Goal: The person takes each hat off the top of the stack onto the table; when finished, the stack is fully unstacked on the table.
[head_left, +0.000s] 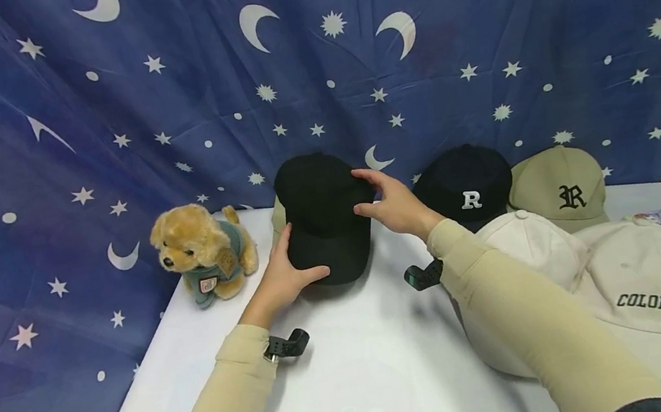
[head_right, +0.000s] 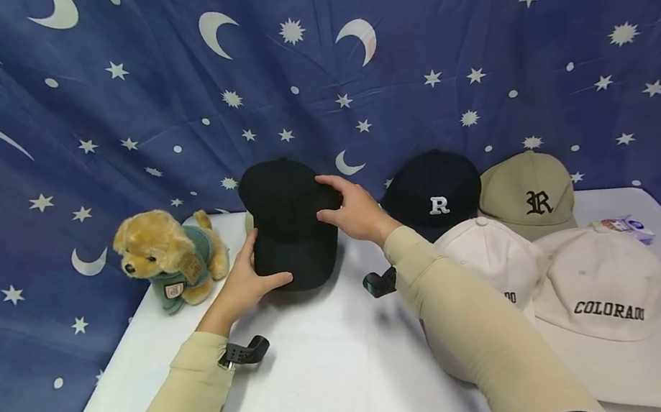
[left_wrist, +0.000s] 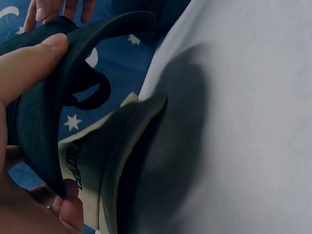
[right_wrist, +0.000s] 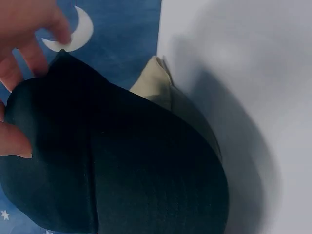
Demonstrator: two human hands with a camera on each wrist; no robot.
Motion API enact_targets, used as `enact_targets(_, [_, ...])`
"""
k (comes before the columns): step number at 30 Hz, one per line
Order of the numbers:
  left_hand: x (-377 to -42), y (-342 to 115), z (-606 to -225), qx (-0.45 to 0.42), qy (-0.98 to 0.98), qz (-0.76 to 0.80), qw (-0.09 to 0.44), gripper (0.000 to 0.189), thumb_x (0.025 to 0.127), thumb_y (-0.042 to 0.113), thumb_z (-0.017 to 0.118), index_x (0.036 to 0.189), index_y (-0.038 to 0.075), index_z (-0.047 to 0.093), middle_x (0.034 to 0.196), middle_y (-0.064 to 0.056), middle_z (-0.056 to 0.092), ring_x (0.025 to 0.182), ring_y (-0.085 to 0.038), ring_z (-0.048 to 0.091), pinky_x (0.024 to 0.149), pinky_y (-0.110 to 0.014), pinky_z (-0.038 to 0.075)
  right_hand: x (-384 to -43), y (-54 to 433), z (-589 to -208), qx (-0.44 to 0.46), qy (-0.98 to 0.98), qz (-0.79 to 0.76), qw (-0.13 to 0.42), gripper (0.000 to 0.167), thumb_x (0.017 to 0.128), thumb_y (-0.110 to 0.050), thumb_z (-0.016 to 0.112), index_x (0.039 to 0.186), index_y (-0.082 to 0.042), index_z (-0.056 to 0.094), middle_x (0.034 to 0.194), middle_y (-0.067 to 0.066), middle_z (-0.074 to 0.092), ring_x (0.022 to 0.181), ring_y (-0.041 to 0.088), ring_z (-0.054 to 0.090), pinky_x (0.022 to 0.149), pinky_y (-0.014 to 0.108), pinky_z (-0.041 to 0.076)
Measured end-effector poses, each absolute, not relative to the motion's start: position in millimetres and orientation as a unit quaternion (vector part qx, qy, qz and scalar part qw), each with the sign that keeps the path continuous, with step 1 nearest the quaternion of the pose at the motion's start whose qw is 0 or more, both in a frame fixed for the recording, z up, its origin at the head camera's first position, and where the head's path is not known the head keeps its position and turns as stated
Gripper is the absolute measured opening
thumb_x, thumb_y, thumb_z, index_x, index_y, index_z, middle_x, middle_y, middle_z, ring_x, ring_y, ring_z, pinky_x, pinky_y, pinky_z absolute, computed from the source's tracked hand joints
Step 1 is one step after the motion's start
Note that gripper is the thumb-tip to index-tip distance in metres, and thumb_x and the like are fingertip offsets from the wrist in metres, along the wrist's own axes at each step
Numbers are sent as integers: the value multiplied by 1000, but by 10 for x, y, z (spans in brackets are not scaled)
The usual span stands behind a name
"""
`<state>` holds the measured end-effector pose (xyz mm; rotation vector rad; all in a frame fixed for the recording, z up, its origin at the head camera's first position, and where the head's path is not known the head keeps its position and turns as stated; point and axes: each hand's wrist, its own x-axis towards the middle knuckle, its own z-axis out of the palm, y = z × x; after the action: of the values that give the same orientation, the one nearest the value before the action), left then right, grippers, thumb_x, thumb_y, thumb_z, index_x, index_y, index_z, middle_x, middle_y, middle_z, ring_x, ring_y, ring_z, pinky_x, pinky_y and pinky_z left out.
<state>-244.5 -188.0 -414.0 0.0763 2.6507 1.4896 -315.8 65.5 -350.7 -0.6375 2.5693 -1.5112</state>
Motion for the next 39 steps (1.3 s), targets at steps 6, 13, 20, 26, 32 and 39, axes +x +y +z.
enact_targets(6, [-2359, -1804, -4083, 36, 864, 501, 40, 118, 79, 36, 85, 162, 20, 4, 164, -17, 12, 148, -37, 17, 115, -57, 23, -3072, 697, -3410, -223, 844, -486, 44, 72, 91, -19, 72, 154, -17, 39, 157, 8, 34, 142, 26, 34, 115, 47, 28])
enact_targets(13, [-2292, -1739, -4022, 44, 864, 500, 37, 118, 78, 39, 85, 162, 23, 4, 163, -17, 11, 147, -37, 17, 113, -57, 24, -2988, 733, -3319, -231, 838, -493, 43, 73, 90, -19, 72, 154, -15, 37, 156, 10, 34, 137, 27, 40, 113, 45, 32])
enact_targets(20, [-2211, -1684, -4029, 54, 854, 515, 54, 120, 79, 36, 85, 162, 20, 1, 166, -11, 10, 149, -32, 15, 116, -55, 19, -2919, 798, -3258, -255, 803, -538, 21, 66, 92, -11, 70, 151, -8, 41, 148, 12, 44, 122, 31, 52, 104, 47, 42])
enact_targets(26, [-2140, -1639, -4020, 57, 854, 513, 58, 121, 78, 37, 86, 162, 20, 1, 166, -10, 10, 149, -32, 15, 116, -56, 19, -2865, 864, -3219, -248, 805, -539, 3, 65, 91, -11, 71, 150, -9, 44, 142, 14, 49, 116, 32, 54, 100, 48, 45])
enact_targets(32, [-2059, -1578, -4035, 59, 852, 517, 67, 120, 78, 36, 87, 162, 19, 3, 165, -10, 11, 149, -31, 17, 116, -55, 20, -2834, 937, -3215, -245, 802, -544, -4, 59, 92, -10, 71, 146, -8, 48, 134, 17, 54, 115, 33, 56, 99, 48, 45])
enact_targets(39, [-1965, -1509, -4003, 68, 847, 523, 68, 119, 77, 33, 87, 162, 17, 6, 164, -12, 14, 148, -31, 19, 116, -55, 21, -2811, 1026, -3201, -255, 800, -542, 12, 57, 93, -8, 70, 145, -7, 48, 135, 17, 53, 115, 33, 57, 99, 48, 46])
